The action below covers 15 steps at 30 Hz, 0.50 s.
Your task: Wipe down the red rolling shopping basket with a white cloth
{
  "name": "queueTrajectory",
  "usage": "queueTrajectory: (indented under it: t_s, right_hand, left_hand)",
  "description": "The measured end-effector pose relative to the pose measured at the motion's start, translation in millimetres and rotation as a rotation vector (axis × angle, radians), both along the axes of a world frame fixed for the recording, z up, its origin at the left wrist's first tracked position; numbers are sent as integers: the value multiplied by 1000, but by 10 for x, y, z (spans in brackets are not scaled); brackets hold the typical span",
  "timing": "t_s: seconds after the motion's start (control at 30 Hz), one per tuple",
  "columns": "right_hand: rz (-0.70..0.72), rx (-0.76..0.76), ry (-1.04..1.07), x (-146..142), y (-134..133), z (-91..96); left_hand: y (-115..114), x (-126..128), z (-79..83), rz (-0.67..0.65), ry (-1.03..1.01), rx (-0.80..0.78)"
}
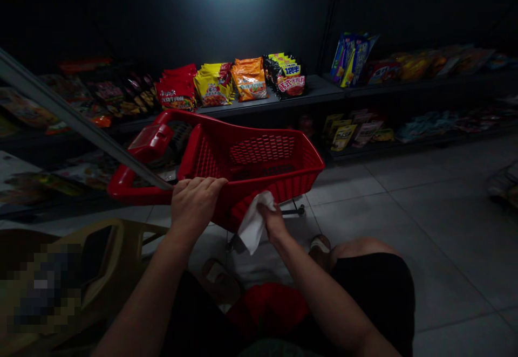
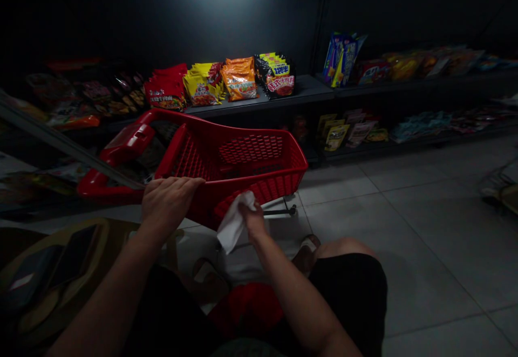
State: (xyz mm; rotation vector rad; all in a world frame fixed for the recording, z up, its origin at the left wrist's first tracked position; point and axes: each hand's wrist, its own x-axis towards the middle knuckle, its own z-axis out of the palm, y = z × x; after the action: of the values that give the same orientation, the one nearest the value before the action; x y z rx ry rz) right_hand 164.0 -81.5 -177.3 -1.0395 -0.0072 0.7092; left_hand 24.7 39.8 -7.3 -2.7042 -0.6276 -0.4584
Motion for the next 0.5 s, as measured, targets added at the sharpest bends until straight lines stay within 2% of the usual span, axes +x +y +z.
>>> queueTrajectory:
  t_s: [0.03,0.07,0.13,0.23,0.33,0.4,0.5]
  right_hand:
    - [57,-6,13,-78,41,13]
    - [46,-9,15,-91,58,39]
    - [-121,-18,-14,66,23,116]
    - [-450,-18,-72,529,-119,249]
    - [-635,75,-74,761,-181,348]
    - [-608,127,-47,633,-129,378]
    - [-353,172,41,230,12,394]
  left_hand:
    - [-3,-5,1,-3,0,-7]
    - [-8,-12,4,-5,1,-12]
    - [-22,-23,10,-6,2,-14]
    - [-43,-27,12,-5,-12,-15]
    - [-43,-15,3,-5,-29,-35]
    - [-30,-7,-6,1,-29,-32]
    - [0,-14,-16,5,-12,2]
